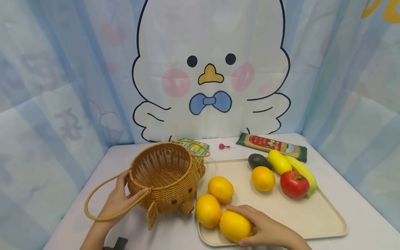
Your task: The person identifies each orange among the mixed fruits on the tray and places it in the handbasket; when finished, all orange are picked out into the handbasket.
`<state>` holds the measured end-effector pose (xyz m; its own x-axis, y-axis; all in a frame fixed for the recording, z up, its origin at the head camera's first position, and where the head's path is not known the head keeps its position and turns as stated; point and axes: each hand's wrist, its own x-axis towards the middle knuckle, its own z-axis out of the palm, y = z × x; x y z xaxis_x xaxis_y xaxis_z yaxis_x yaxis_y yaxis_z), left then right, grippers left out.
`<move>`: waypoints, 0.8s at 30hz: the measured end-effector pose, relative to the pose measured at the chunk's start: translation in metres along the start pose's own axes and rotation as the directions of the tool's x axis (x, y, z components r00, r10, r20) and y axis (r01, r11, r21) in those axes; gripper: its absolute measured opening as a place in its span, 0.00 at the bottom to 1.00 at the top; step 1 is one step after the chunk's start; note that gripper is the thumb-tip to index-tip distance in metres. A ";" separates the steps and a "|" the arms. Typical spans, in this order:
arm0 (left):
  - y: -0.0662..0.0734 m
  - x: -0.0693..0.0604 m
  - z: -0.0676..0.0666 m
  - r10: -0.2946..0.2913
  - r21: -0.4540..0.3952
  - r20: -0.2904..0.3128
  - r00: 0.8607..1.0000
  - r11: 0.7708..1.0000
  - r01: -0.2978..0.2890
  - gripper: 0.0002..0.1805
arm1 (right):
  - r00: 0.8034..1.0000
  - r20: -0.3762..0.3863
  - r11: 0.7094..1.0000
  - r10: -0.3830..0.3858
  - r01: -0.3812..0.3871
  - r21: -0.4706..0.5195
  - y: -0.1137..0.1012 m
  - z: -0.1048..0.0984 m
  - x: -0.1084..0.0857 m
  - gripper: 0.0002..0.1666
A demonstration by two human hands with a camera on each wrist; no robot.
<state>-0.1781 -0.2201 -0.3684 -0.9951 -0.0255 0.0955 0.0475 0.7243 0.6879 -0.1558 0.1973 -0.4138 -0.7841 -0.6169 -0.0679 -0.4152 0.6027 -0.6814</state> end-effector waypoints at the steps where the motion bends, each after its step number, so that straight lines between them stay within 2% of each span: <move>1: 0.000 0.000 0.000 0.000 -0.001 0.000 1.000 1.000 0.000 0.51 | 1.000 0.001 1.000 0.000 0.000 0.004 0.000 0.000 0.000 0.44; 16: -0.004 -0.001 0.001 0.010 0.035 0.015 1.000 0.999 -0.010 0.51 | 0.998 0.052 0.994 0.028 -0.033 0.102 -0.002 0.001 0.003 0.46; 24: -0.004 -0.001 0.002 0.023 0.040 0.006 1.000 0.999 -0.024 0.50 | 0.998 0.052 0.996 0.021 -0.025 0.083 -0.002 0.000 0.003 0.45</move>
<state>-0.1774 -0.2220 -0.3729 -0.9943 -0.0041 0.1069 0.0674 0.7518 0.6559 -0.1576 0.1939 -0.4132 -0.7674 -0.6298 -0.1200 -0.3556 0.5739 -0.7377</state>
